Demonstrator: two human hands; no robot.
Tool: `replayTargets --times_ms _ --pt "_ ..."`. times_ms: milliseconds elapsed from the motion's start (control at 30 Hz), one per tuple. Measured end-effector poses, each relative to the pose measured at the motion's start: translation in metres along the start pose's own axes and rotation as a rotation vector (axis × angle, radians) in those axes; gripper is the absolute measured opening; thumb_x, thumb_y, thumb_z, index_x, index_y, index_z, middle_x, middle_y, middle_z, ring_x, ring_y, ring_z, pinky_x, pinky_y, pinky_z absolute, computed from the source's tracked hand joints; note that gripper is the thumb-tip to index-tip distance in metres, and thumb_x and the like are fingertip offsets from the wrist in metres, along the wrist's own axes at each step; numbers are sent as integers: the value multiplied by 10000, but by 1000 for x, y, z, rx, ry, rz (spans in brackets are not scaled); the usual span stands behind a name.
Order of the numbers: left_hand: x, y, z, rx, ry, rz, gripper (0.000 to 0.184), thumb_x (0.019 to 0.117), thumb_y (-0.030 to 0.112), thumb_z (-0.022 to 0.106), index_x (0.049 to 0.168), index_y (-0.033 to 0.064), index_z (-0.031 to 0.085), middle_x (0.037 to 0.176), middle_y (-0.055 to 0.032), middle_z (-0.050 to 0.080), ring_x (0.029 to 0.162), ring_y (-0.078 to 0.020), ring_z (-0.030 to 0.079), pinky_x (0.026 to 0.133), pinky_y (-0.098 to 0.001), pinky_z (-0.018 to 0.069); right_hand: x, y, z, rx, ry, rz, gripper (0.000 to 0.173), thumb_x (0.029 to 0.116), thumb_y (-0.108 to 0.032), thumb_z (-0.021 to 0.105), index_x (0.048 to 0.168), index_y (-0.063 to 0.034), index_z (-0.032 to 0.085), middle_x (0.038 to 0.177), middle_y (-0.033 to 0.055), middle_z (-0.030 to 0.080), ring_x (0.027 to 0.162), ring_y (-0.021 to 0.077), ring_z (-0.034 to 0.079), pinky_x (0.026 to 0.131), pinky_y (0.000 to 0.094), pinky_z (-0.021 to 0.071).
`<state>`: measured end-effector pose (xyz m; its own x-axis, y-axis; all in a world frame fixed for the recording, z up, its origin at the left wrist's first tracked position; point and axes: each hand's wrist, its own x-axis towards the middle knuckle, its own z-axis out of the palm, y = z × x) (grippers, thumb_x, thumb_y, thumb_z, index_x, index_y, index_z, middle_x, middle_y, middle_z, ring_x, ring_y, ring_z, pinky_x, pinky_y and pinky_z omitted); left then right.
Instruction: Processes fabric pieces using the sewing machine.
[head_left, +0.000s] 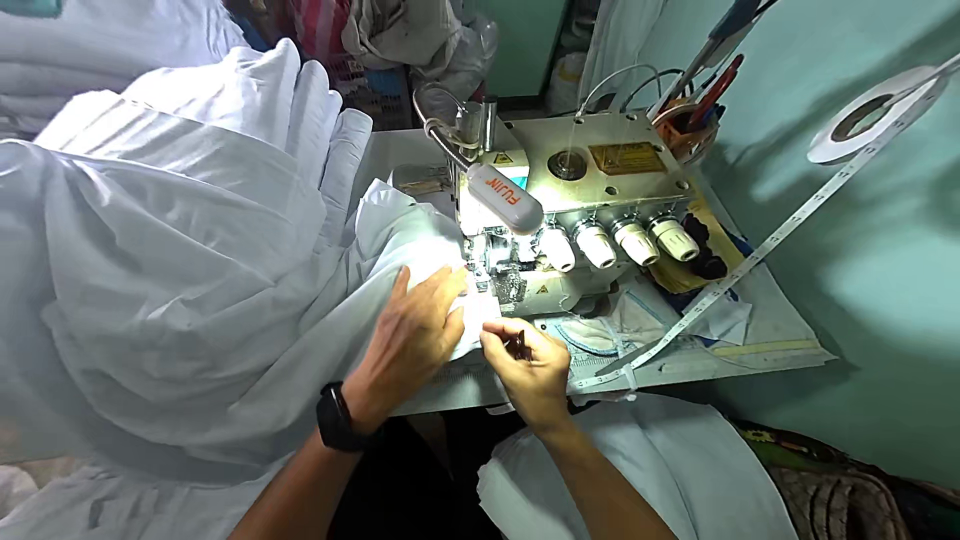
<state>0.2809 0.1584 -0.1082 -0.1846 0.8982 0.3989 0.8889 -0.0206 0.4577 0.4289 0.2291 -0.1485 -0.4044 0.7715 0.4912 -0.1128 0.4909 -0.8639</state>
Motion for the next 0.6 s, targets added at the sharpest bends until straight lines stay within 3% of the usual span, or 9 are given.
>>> replayTargets --times_ms 167,267,367,433,533,600 --pt "28 -26 -5 -25 -31 -8 339 983 160 515 1208 4 715 1291 -157 691 1293 -322 611 1129 -674 325 16 8 8 -291 104 -120 128 831 -65 685 852 31 767 628 42 651 525 5 508 512 161 404" --pt "47 -37 -5 -35 -18 -53 305 992 160 556 1193 1 721 1299 -172 688 1306 -349 598 1134 -684 303 -8 11 9 -143 33 -137 126 881 -23 648 814 70 699 656 57 647 565 -32 546 559 95 455" --pt "70 -54 -7 -72 -17 -142 317 1002 175 584 1231 -10 703 1344 -188 659 1342 -349 563 1142 -620 340 -50 41 5 -250 -114 -143 198 893 -116 669 757 22 705 626 71 657 531 61 595 511 191 490" --pt "83 -63 -6 -84 27 -217 342 1012 172 571 1260 -37 678 1383 -216 625 1373 -360 531 1155 -556 370 -62 49 -1 -347 -161 -163 301 885 -222 687 652 -34 655 546 48 604 463 97 559 437 250 433" --pt "82 -62 -4 -150 145 -386 354 1025 118 546 1308 -75 636 1447 -257 560 1429 -361 470 1203 -481 335 -46 28 -14 -73 -275 130 338 891 -237 710 641 -37 603 546 -40 511 487 -30 435 469 148 349" --pt "67 -47 -9 -199 159 -533 418 1049 143 514 1415 -54 559 1507 -249 503 1445 -339 454 1204 -469 332 -22 11 -25 33 -351 270 380 942 -384 630 744 -59 617 609 -114 484 545 -83 417 520 125 355"
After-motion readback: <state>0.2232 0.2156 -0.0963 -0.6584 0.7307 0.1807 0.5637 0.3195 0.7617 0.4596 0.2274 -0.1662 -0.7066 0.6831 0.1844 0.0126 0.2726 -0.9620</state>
